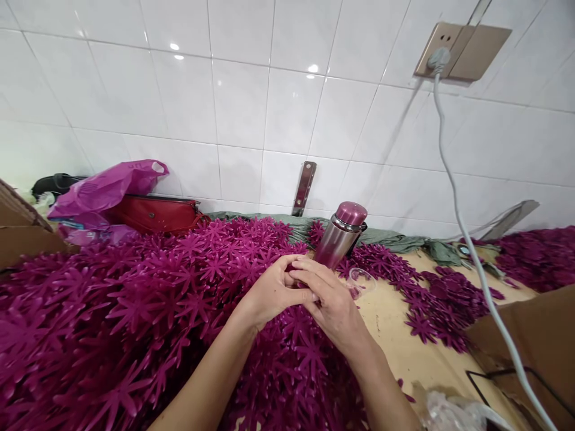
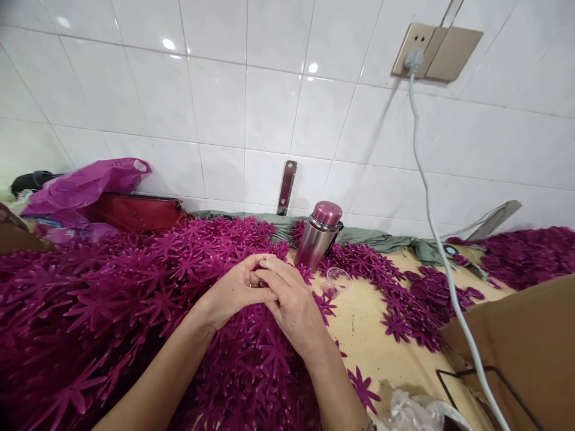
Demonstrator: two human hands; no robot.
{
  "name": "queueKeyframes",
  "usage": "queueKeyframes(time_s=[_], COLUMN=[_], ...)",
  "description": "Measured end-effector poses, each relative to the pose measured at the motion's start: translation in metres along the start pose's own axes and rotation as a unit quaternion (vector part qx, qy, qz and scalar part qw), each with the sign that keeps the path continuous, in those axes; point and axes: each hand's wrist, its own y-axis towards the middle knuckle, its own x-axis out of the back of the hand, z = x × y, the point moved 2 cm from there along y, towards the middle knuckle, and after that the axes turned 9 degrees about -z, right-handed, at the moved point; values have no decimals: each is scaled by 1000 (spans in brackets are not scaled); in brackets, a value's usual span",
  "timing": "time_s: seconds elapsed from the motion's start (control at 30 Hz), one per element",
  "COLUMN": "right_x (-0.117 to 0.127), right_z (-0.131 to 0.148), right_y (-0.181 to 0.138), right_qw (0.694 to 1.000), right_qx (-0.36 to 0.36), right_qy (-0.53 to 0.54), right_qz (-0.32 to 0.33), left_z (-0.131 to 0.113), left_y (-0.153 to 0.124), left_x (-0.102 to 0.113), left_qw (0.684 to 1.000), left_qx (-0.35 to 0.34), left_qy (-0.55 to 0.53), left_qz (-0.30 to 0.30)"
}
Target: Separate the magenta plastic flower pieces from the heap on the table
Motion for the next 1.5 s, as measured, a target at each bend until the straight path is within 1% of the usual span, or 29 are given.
queueKeyframes(time_s=[0.1,0.23,0.33,0.4,0.47,0.57,0.6,0.67,0.7,0.77,0.83,0.9,0.97,1.03,1.13,1.2,1.3,1.4,1.5], right_x=[-8,-9,-7,-2,7,25,31,40,41,38,29,18,11,7,4,3,0,0,2], right_z=[-7,-6,-4,-2,3,14,17,21,22,20,16,13,10,7,2,-2,-8,-13,-15], right_y=[-6,-8,-6,-4,-1,1,0,-4,-7,-15,-24,-32,-37,-41,-46,-50,-56,-62,-64], right_qw=[999,998,996,997,998,991,987,983,983,987,992,989,981,976,974,977,984,987,985], right_qx=[-13,25,39,13,-36,-119,-134,-144,-145,-131,-98,-63,-54,-61,-62,-50,-42,-50,-85], right_qy=[6,-13,-13,-7,11,29,25,11,4,-20,-71,-137,-185,-209,-215,-202,-173,-153,-147], right_qz=[-37,-64,-76,-74,-43,61,89,112,111,88,48,3,-21,-27,-34,-38,-32,-21,-25], left_z=[2,6,10,11,10,3,0,-5,-7,-8,-5,-2,1,1,0,1,2,5,8], left_y=[1,0,1,1,1,-3,-4,-7,-8,-9,-8,-7,-5,-5,-6,-6,-6,-5,-1], left_x=[2,1,-3,-5,-4,1,4,8,9,10,8,5,4,3,3,4,3,0,-2], left_qw=[1000,997,995,995,995,995,995,995,995,995,995,996,996,994,983,974,966,962,967], left_qx=[22,57,57,44,39,62,70,73,71,68,73,72,55,20,-35,-57,-68,-77,-59], left_qy=[-2,-44,-64,-72,-76,-54,-37,-5,6,12,5,10,41,96,172,207,232,243,238], left_qz=[8,41,42,44,48,56,60,65,66,66,65,58,49,46,61,74,88,95,71])
